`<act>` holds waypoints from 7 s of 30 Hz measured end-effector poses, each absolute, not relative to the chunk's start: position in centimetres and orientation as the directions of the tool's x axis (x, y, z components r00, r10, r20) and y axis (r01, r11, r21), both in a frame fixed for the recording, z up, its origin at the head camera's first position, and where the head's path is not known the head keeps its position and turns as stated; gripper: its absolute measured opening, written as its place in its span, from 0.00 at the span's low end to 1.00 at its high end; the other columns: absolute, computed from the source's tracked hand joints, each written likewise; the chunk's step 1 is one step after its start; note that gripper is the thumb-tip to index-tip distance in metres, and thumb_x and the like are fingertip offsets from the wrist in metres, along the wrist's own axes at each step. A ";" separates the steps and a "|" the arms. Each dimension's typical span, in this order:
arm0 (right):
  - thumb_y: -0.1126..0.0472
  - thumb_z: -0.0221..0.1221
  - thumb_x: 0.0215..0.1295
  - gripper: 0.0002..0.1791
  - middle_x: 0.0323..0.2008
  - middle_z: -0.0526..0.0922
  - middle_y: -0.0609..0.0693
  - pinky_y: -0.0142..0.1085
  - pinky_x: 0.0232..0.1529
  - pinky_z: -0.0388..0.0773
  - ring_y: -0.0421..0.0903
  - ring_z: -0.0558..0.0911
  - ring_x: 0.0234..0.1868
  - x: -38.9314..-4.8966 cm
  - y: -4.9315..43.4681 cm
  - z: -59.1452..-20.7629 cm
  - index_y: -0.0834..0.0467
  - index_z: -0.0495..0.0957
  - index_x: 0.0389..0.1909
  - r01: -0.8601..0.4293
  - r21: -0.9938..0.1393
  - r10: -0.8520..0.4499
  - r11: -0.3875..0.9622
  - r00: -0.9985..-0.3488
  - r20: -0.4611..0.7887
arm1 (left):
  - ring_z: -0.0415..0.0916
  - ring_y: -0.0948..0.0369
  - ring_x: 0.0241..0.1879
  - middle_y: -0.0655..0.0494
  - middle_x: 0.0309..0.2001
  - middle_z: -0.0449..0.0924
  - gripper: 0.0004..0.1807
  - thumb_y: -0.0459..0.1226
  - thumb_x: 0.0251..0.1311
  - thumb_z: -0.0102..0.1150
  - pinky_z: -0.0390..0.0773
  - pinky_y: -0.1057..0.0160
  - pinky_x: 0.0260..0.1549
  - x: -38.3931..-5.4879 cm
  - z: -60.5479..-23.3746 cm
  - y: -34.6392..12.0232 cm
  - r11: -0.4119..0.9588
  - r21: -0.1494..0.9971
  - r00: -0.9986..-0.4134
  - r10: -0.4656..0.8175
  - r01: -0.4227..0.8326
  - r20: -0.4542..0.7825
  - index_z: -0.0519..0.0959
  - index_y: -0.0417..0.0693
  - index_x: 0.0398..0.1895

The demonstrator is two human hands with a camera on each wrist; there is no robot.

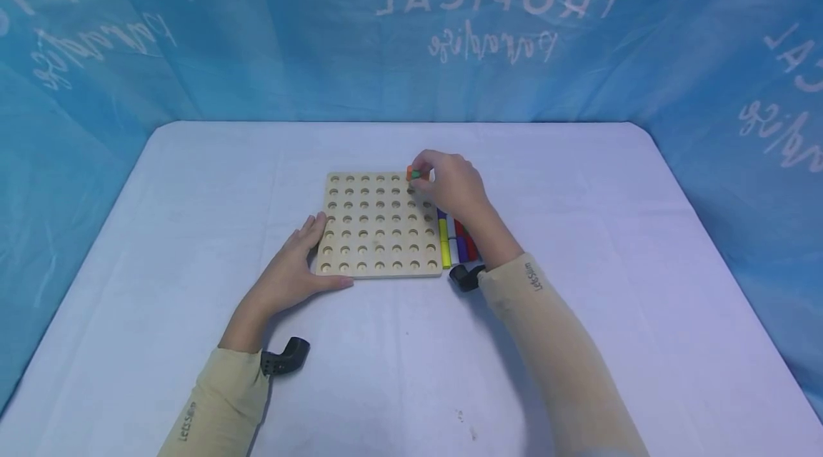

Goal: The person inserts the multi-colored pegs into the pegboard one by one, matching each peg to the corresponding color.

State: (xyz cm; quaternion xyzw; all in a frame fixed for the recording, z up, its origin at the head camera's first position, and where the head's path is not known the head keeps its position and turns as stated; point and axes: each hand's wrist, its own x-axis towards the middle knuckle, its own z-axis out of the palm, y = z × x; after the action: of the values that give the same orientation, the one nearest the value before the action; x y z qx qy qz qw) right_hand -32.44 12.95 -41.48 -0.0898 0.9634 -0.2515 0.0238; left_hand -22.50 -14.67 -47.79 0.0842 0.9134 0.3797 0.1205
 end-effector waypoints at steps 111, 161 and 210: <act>0.54 0.65 0.63 0.25 0.59 0.80 0.57 0.57 0.57 0.79 0.58 0.76 0.62 -29.5 20.0 -41.4 0.55 0.78 0.61 0.111 -0.342 -0.060 0.933 -0.890 -0.452 | 0.35 0.41 0.80 0.54 0.81 0.37 0.70 0.62 0.40 0.76 0.44 0.37 0.75 -22.5 -47.7 -14.5 0.722 0.692 -0.954 0.229 0.032 -0.195 0.40 0.56 0.81; 0.53 0.63 0.66 0.19 0.51 0.84 0.52 0.47 0.47 0.81 0.52 0.80 0.49 -29.8 19.8 -41.4 0.51 0.80 0.56 0.039 -0.440 -0.029 0.897 -0.989 -0.146 | 0.35 0.42 0.80 0.55 0.81 0.37 0.70 0.64 0.40 0.74 0.44 0.37 0.75 -22.4 -47.9 -14.6 0.715 0.698 -0.953 0.227 0.025 -0.199 0.40 0.57 0.81; 0.53 0.64 0.65 0.16 0.47 0.87 0.48 0.40 0.38 0.79 0.46 0.82 0.39 -32.2 14.8 -42.5 0.49 0.82 0.54 -0.056 -0.506 -0.107 0.861 -0.992 -0.071 | 0.35 0.45 0.80 0.54 0.81 0.38 0.71 0.62 0.38 0.76 0.44 0.39 0.76 -22.5 -47.8 -14.8 0.704 0.709 -0.956 0.234 0.042 -0.175 0.42 0.54 0.81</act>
State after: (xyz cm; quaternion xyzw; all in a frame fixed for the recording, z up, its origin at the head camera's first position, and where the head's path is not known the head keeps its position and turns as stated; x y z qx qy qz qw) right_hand -32.23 14.84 -42.47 -0.0423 0.9633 -0.2607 0.0482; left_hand -22.51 -14.79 -47.81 0.0753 0.9142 0.3775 0.1271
